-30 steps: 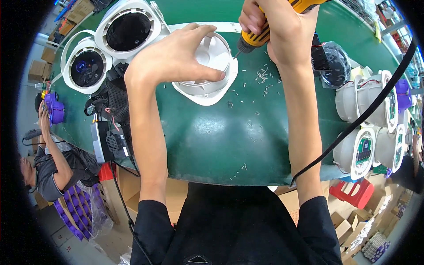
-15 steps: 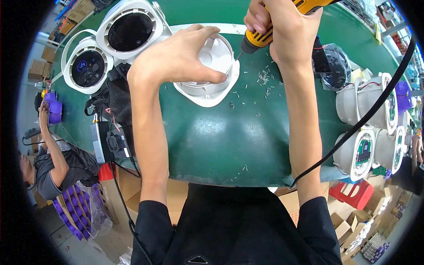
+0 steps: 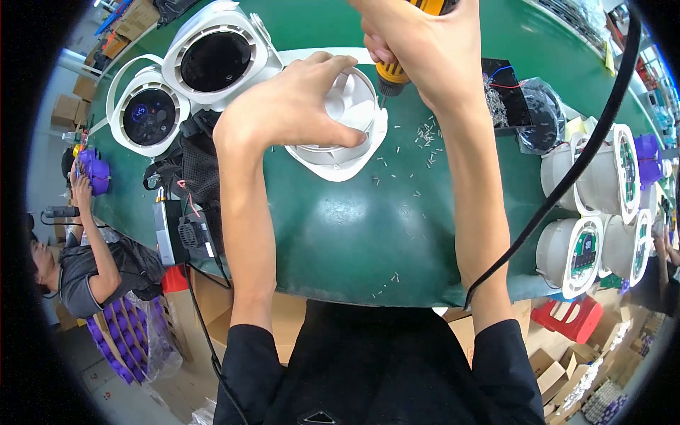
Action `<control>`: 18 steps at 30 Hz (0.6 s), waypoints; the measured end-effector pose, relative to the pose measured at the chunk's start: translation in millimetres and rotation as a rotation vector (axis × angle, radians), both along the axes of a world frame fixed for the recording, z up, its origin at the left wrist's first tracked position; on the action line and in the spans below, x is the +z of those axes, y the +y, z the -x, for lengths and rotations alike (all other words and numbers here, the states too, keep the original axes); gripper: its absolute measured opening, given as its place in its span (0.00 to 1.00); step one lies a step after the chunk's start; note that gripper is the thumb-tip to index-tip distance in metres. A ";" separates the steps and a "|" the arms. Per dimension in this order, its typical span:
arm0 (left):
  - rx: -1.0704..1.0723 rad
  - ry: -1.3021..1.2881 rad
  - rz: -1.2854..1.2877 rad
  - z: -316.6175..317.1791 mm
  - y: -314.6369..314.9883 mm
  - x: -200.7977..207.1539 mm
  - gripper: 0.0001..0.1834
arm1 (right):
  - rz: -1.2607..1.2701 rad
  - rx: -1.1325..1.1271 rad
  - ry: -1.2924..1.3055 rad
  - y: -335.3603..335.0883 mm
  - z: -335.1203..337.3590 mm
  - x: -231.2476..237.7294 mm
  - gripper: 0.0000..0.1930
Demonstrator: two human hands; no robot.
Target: The person assembles a circular electronic device by installing a PCB board and an internal fan into an electronic housing with screws, using an electric screwdriver.
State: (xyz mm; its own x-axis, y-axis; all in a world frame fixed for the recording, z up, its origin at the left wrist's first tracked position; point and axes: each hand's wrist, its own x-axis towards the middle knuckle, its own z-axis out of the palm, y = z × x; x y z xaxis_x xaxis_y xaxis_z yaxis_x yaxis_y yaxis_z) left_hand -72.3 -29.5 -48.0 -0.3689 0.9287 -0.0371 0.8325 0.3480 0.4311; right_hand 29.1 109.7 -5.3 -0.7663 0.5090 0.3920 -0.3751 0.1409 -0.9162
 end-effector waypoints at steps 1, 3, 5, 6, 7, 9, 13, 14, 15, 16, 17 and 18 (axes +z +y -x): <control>-0.003 0.000 -0.001 -0.3 1.2 1.2 0.50 | 0.012 0.017 0.041 1.0 -0.7 -0.8 0.10; -0.005 -0.011 0.027 -2.0 3.1 4.7 0.50 | 0.026 0.002 0.030 3.2 -2.0 0.5 0.10; -0.010 -0.011 0.024 -1.3 3.0 3.4 0.50 | 0.041 -0.008 0.021 3.3 -3.3 3.4 0.10; -0.015 -0.012 0.021 -1.1 3.1 2.8 0.50 | 0.037 -0.026 -0.034 2.6 -4.9 5.3 0.10; -0.013 -0.011 0.021 -1.3 2.3 3.3 0.50 | 0.035 -0.042 -0.089 1.6 -5.7 6.5 0.10; -0.012 -0.007 0.034 -1.7 0.9 3.7 0.51 | 0.034 -0.013 -0.067 1.4 -6.3 5.6 0.10; -0.026 -0.029 0.016 1.0 0.8 1.6 0.51 | 0.061 0.144 0.116 1.7 -10.4 1.3 0.10; -0.035 -0.029 0.027 1.2 1.7 1.8 0.52 | 0.061 0.144 0.116 2.6 -10.6 1.8 0.10; -0.043 -0.030 0.038 1.6 2.4 1.6 0.52 | 0.048 0.129 0.082 3.4 -10.6 2.9 0.10; -0.044 -0.029 0.035 1.6 2.1 2.3 0.52 | 0.031 0.113 0.050 3.1 -11.0 4.8 0.10; -0.048 -0.023 0.038 1.7 1.9 2.8 0.52 | 0.028 0.112 0.050 2.3 -10.7 5.4 0.10; -0.053 -0.018 0.042 1.8 1.9 3.4 0.52 | 0.063 0.101 0.109 1.3 -9.9 5.6 0.10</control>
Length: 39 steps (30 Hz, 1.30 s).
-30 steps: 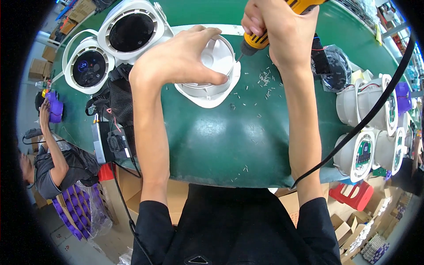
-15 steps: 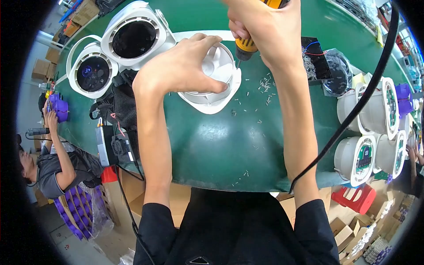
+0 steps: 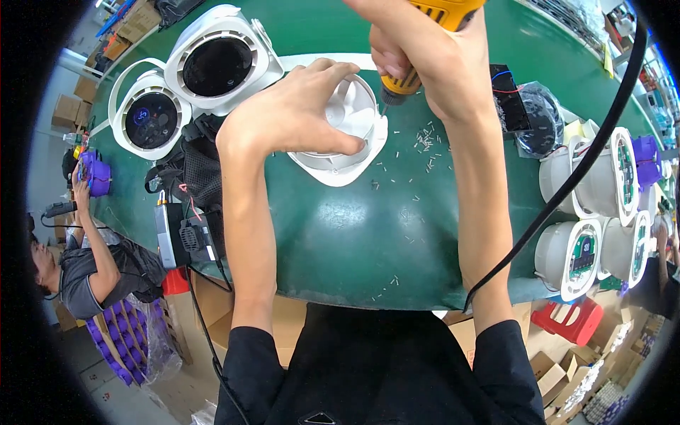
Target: The person assembles a circular electronic device by installing a PCB board and an internal fan into an electronic housing with screws, using an electric screwdriver.
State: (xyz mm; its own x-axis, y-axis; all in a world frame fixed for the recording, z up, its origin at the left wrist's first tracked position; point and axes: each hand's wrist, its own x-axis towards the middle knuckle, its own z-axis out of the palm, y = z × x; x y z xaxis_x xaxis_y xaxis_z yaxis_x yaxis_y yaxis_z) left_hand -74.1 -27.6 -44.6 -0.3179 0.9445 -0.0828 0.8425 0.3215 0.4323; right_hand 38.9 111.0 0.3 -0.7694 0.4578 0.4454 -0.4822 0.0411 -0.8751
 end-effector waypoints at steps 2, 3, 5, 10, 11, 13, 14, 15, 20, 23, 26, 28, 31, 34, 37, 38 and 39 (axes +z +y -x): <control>0.016 0.014 0.010 -2.7 2.2 0.9 0.52 | 0.042 -0.009 0.055 2.0 1.1 -1.1 0.10; 0.031 0.029 0.020 -4.1 2.8 1.4 0.52 | -0.018 -0.092 0.010 5.7 -0.5 -0.7 0.10; 0.066 0.042 0.019 -7.1 -2.4 3.5 0.52 | -0.040 -0.153 -0.076 11.2 -6.3 4.8 0.11; 0.138 0.128 0.078 -16.4 -0.5 6.3 0.52 | -0.076 -0.348 0.173 28.1 -10.3 9.5 0.10; 0.132 0.100 0.102 -16.9 4.9 9.6 0.51 | -0.049 -0.344 0.151 34.3 -16.7 9.2 0.10; 0.132 0.085 0.126 -11.2 7.0 14.6 0.51 | 0.038 -0.352 0.169 39.6 -22.4 10.1 0.10; 0.109 0.004 -0.007 0.9 1.0 13.9 0.50 | 0.036 -0.352 0.177 42.4 -23.4 10.3 0.10; 0.084 -0.077 -0.139 12.6 -5.6 13.7 0.49 | 0.032 -0.354 0.192 46.1 -23.6 9.8 0.10; 0.194 -0.281 -0.186 27.3 -21.6 18.0 0.49 | 0.023 -0.323 0.219 56.5 -26.6 7.3 0.09; 0.171 -0.195 -0.223 27.0 -19.8 15.7 0.50 | -0.002 -0.326 0.202 54.5 -28.6 8.7 0.09; 0.091 -0.131 -0.292 15.0 -12.9 18.1 0.50 | 0.187 0.553 0.904 76.1 14.6 -6.9 0.08; 0.045 0.029 -0.244 12.1 -7.4 9.1 0.49 | 0.085 0.122 0.548 59.5 -12.6 -0.4 0.08; 0.016 0.152 -0.127 -18.1 9.9 5.4 0.47 | -0.014 -0.300 0.173 51.0 -25.7 5.8 0.09; 0.045 0.166 -0.114 -25.3 14.8 6.7 0.46 | -0.005 -0.293 0.158 50.0 -27.6 8.1 0.09; 0.073 0.166 -0.157 -17.1 9.3 3.6 0.46 | -0.009 -0.297 0.150 50.2 -28.1 8.9 0.09; 0.078 0.141 -0.142 -15.6 6.3 4.8 0.46 | -0.007 -0.300 0.153 49.9 -28.3 9.6 0.09; 0.084 0.117 -0.128 -15.6 4.8 6.0 0.47 | -0.005 -0.301 0.155 49.9 -28.9 10.5 0.09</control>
State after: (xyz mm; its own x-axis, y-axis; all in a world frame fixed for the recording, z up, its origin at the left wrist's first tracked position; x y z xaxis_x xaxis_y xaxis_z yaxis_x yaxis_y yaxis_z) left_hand -58.5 -22.8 -38.6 -0.3969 0.9145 0.0784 0.8619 0.3420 0.3744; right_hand 67.9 160.9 10.8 -0.5234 0.6516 0.5491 -0.5748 0.2058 -0.7920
